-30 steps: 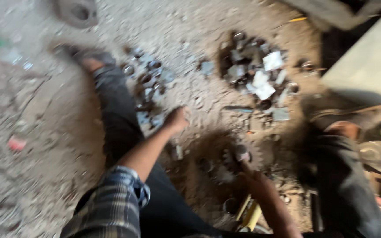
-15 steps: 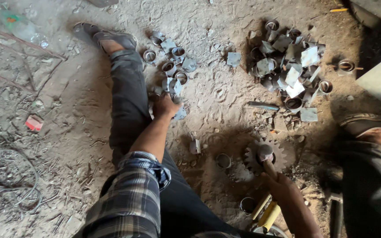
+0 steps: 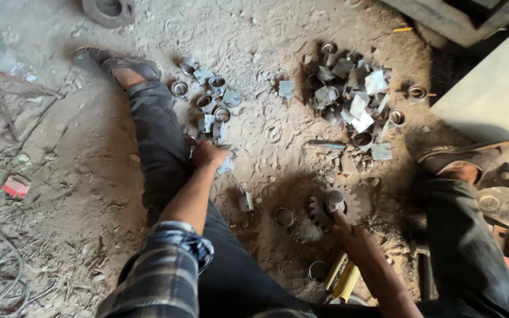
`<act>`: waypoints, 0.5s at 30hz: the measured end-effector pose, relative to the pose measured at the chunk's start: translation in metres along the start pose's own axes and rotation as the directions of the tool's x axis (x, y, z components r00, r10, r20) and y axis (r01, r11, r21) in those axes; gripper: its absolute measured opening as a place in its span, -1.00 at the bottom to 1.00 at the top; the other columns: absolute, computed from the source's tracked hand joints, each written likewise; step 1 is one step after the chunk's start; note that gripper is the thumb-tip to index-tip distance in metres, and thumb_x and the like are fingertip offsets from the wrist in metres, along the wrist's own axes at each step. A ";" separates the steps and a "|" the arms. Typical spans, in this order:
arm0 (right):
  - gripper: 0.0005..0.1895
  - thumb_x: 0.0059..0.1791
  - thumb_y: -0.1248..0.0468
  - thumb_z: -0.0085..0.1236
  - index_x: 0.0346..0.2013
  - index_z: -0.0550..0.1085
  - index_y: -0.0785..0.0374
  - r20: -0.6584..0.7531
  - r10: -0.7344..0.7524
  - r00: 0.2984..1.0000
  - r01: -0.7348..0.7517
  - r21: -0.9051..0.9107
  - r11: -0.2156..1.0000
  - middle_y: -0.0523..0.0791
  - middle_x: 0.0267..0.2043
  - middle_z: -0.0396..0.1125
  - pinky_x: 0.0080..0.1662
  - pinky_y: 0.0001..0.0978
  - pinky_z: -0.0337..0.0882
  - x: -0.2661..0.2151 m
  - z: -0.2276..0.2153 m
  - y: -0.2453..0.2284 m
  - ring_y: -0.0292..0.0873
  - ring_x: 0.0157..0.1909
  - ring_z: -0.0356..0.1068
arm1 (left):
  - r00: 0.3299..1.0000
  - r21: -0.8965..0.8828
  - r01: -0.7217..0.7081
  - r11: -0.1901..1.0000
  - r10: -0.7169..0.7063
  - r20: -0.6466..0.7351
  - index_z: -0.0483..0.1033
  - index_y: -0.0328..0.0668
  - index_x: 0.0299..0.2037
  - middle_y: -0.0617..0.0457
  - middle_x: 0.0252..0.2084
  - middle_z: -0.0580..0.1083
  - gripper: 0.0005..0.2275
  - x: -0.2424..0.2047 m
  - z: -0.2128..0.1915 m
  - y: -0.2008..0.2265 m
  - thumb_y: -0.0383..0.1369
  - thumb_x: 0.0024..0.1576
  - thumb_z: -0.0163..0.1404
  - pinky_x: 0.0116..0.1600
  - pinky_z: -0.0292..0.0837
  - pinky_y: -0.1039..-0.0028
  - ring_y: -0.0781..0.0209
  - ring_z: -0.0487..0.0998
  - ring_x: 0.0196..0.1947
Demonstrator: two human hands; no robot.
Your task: The person sits on the ground and repeatedly hammers small metal pieces placed on a gear-like fixture. They pick up pieces from a pile, position them on the fixture, strike them with a hammer, and then place the worked pieces into a separate pile.
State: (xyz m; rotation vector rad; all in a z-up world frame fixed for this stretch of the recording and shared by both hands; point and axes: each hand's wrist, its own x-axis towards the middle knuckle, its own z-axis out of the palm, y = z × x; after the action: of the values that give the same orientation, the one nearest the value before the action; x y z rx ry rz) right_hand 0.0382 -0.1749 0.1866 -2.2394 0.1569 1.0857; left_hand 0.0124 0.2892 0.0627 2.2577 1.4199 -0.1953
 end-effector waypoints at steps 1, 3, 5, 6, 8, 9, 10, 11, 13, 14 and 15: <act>-0.50 0.00 -0.10 0.05 -0.24 0.57 0.32 -0.002 -0.021 1.000 0.021 0.058 0.998 -0.08 -0.44 0.40 -0.30 -0.25 0.36 -0.007 -0.001 -0.001 -0.13 -0.36 0.35 | 1.000 0.026 -0.019 0.999 0.020 -0.007 0.69 -0.22 -0.22 -0.13 -0.17 0.62 -0.59 -0.003 -0.005 0.003 -0.04 -0.10 0.27 -0.04 0.58 0.24 -0.04 0.65 -0.17; -0.54 -0.01 -0.08 0.06 -0.23 0.57 0.28 -0.008 -0.066 0.998 0.066 0.170 0.983 -0.08 -0.45 0.36 -0.32 -0.28 0.24 -0.016 -0.002 -0.001 -0.14 -0.37 0.27 | 0.996 -0.144 -0.091 0.985 0.092 0.001 0.68 -0.14 -0.24 -0.09 -0.24 0.63 -0.60 -0.020 -0.015 0.012 -0.03 -0.14 0.28 -0.09 0.57 0.21 -0.04 0.66 -0.23; -0.53 0.00 -0.06 0.12 -0.28 0.57 0.37 -0.038 -0.052 0.998 0.058 0.198 0.978 -0.11 -0.49 0.28 -0.36 -0.29 0.17 -0.017 -0.001 0.002 -0.18 -0.41 0.20 | 0.984 -0.262 -0.175 0.949 0.173 -0.030 0.68 -0.10 -0.24 -0.08 -0.28 0.63 -0.60 -0.044 -0.022 0.026 -0.01 -0.15 0.29 -0.11 0.55 0.20 -0.04 0.67 -0.25; -0.52 0.00 -0.04 0.15 -0.31 0.57 0.41 -0.054 -0.042 0.998 0.053 0.212 0.976 -0.12 -0.51 0.23 -0.38 -0.30 0.13 -0.014 -0.002 0.002 -0.19 -0.43 0.16 | 0.974 -0.295 -0.225 0.929 0.216 -0.063 0.68 -0.09 -0.22 -0.09 -0.28 0.64 -0.58 -0.058 -0.024 0.036 0.01 -0.14 0.29 -0.11 0.54 0.21 -0.03 0.67 -0.25; -0.50 0.04 -0.04 0.12 -0.35 0.49 0.44 -0.058 -0.189 0.980 0.198 0.340 0.919 -0.15 -0.56 0.18 -0.44 -0.30 0.10 -0.007 -0.005 0.006 -0.21 -0.49 0.14 | 0.934 -0.350 -0.356 0.867 0.322 -0.152 0.67 -0.10 -0.18 -0.09 -0.27 0.64 -0.55 -0.090 -0.018 0.057 0.02 -0.15 0.30 -0.10 0.54 0.22 -0.03 0.67 -0.23; -0.48 0.06 -0.04 0.10 -0.37 0.45 0.46 -0.071 -0.251 0.965 0.258 0.401 0.879 -0.16 -0.58 0.16 -0.46 -0.30 0.08 -0.008 -0.008 0.014 -0.22 -0.52 0.12 | 0.901 -0.372 -0.434 0.821 0.382 -0.207 0.65 -0.12 -0.16 -0.07 -0.25 0.64 -0.52 -0.108 -0.010 0.067 0.02 -0.17 0.31 -0.10 0.54 0.24 -0.02 0.67 -0.22; -0.48 0.07 -0.07 0.07 -0.39 0.48 0.42 -0.117 -0.305 0.945 0.327 0.326 0.887 -0.17 -0.62 0.17 -0.48 -0.30 0.11 -0.004 -0.013 0.016 -0.26 -0.55 0.13 | 0.861 -0.391 -0.508 0.767 0.436 -0.263 0.64 -0.14 -0.14 -0.05 -0.24 0.64 -0.50 -0.126 0.000 0.076 0.01 -0.19 0.33 -0.10 0.54 0.25 -0.01 0.67 -0.22; -0.47 0.07 -0.09 0.03 -0.42 0.51 0.37 -0.158 -0.362 0.919 0.391 0.239 0.889 -0.18 -0.65 0.18 -0.51 -0.31 0.14 0.003 -0.021 0.015 -0.29 -0.58 0.14 | 0.861 -0.406 -0.506 0.761 0.474 -0.185 0.63 -0.13 -0.13 -0.05 -0.22 0.64 -0.50 -0.143 0.012 0.085 0.01 -0.18 0.33 -0.08 0.54 0.25 0.00 0.67 -0.20; -0.48 0.08 -0.09 0.04 -0.40 0.49 0.37 -0.216 -0.300 0.929 0.356 0.303 0.884 -0.16 -0.64 0.22 -0.52 -0.28 0.19 0.009 -0.027 0.019 -0.26 -0.61 0.19 | 0.845 -0.436 -0.494 0.752 0.534 -0.037 0.63 -0.11 -0.10 -0.06 -0.19 0.64 -0.50 -0.175 0.039 0.097 0.01 -0.16 0.34 -0.05 0.54 0.25 0.02 0.67 -0.16; -0.48 0.08 -0.08 0.04 -0.39 0.48 0.36 -0.239 -0.273 0.932 0.343 0.333 0.878 -0.15 -0.64 0.25 -0.53 -0.26 0.22 0.009 -0.030 0.022 -0.24 -0.62 0.21 | 0.809 -0.400 -0.532 0.746 0.587 0.021 0.61 -0.09 -0.06 -0.05 -0.12 0.62 -0.52 -0.190 0.053 0.101 -0.03 -0.13 0.32 -0.01 0.53 0.26 0.02 0.65 -0.11; -0.48 0.08 -0.09 0.05 -0.38 0.48 0.37 -0.261 -0.261 0.929 0.337 0.312 0.888 -0.14 -0.64 0.24 -0.53 -0.26 0.22 0.008 -0.032 0.023 -0.23 -0.63 0.22 | 0.770 -0.361 -0.570 0.738 0.633 0.076 0.59 -0.08 -0.02 -0.05 -0.05 0.61 -0.53 -0.201 0.066 0.103 -0.07 -0.10 0.30 0.03 0.51 0.26 0.03 0.63 -0.05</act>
State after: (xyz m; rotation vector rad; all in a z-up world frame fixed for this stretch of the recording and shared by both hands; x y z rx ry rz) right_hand 0.0560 -0.2108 0.1836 -1.9654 0.0796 0.5951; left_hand 0.0201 0.0582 0.1073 2.2179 0.5042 0.0311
